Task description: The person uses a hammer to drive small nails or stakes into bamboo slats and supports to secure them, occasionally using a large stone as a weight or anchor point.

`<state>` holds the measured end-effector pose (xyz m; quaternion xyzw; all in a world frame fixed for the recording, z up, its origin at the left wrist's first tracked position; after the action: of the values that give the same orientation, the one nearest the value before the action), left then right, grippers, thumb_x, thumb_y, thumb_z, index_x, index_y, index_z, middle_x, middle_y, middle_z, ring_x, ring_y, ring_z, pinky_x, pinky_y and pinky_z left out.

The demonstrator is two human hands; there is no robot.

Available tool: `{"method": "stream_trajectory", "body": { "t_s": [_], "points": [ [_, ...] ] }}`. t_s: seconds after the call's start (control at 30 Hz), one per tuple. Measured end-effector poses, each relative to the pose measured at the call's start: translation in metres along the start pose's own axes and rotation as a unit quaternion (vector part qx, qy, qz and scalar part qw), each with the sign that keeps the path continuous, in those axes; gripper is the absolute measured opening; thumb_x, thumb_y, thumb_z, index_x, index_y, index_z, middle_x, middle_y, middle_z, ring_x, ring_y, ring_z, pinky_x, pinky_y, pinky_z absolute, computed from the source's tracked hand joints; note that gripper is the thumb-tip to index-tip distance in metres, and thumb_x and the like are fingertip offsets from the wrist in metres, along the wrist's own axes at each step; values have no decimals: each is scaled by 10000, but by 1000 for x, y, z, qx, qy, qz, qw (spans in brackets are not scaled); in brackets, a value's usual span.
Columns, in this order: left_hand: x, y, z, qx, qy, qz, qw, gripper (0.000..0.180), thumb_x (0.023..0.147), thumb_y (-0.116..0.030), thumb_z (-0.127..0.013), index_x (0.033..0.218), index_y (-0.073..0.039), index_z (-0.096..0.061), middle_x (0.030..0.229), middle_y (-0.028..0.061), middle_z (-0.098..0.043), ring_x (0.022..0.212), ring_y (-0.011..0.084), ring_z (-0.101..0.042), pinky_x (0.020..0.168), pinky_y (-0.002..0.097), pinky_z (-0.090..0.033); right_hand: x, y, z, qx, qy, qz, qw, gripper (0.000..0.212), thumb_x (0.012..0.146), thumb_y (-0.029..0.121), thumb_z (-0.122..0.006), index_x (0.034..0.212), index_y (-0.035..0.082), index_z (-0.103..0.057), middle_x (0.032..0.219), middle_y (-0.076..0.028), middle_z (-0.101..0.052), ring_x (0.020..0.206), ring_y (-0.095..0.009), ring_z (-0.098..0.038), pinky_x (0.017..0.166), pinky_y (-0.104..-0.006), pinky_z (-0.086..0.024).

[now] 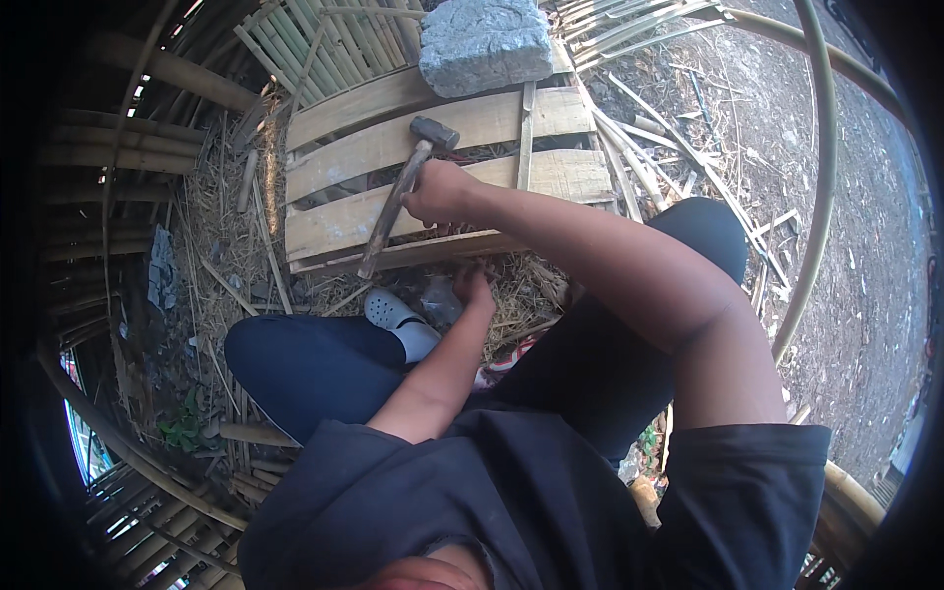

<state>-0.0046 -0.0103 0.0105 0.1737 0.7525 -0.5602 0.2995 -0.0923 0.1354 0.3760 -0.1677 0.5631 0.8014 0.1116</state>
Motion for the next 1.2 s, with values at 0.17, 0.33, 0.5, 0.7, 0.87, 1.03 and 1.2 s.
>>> {"method": "stream_trajectory", "body": {
  "t_s": [0.17,0.33,0.5,0.7,0.87,1.03,1.2],
  "points": [
    [0,9,-6,62,30,84,994,167,926,-47,-744,1049,-48,-632,945,96,-721,751,235,-732,643,364,-624,3,-15,3,-14,-4,-1,1000,390,966,293,-610,908,-85,-688,705,-126,-710,565,-212,-707,531,-354,-590],
    [-8,3,-14,113,42,111,987,139,963,-117,-728,1028,-36,-635,897,84,-715,721,213,-721,638,337,-622,0,-17,5,-9,-1,-6,1000,363,965,262,-614,892,-88,-677,711,-139,-710,577,-224,-716,549,-354,-598],
    [-15,44,-39,253,214,171,928,211,999,-190,-686,1042,7,-621,957,137,-728,874,240,-739,743,346,-654,2,8,-5,-21,3,25,999,334,964,228,-622,893,-94,-675,714,-150,-707,583,-237,-719,558,-359,-603],
    [-135,92,-103,243,346,293,857,197,1015,-149,-605,1104,26,-634,1017,159,-737,953,285,-746,864,372,-641,-2,-2,3,-22,7,21,1000,348,965,238,-648,911,-104,-683,754,-171,-716,630,-259,-735,579,-366,-625],
    [-148,54,-95,261,349,317,842,264,992,-149,-638,1167,46,-604,1149,199,-713,1043,343,-728,902,474,-631,-16,-8,19,-33,-7,29,999,368,969,256,-652,951,-110,-687,756,-183,-717,631,-262,-738,576,-368,-626],
    [-151,17,-67,342,322,309,827,235,989,-159,-659,1144,16,-649,1053,156,-745,929,264,-760,872,418,-645,-18,-27,37,-77,-30,19,996,419,931,258,-591,696,-71,-699,690,-168,-721,606,-255,-746,572,-365,-619],
    [-148,2,-39,329,285,305,847,189,936,-129,-673,1047,22,-654,962,147,-739,834,237,-755,800,417,-661,-29,-27,38,-86,-18,12,996,382,961,271,-607,865,-85,-705,709,-169,-724,612,-252,-742,604,-368,-614]
  ]
}}
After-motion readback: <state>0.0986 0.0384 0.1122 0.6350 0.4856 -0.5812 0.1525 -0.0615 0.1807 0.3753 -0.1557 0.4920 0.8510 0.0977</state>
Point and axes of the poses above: each hand's wrist, its own x-axis towards the middle knuckle, its own z-axis out of the back of the hand, y = z × x, the point moved 9 cm from there along x, towards the middle knuckle
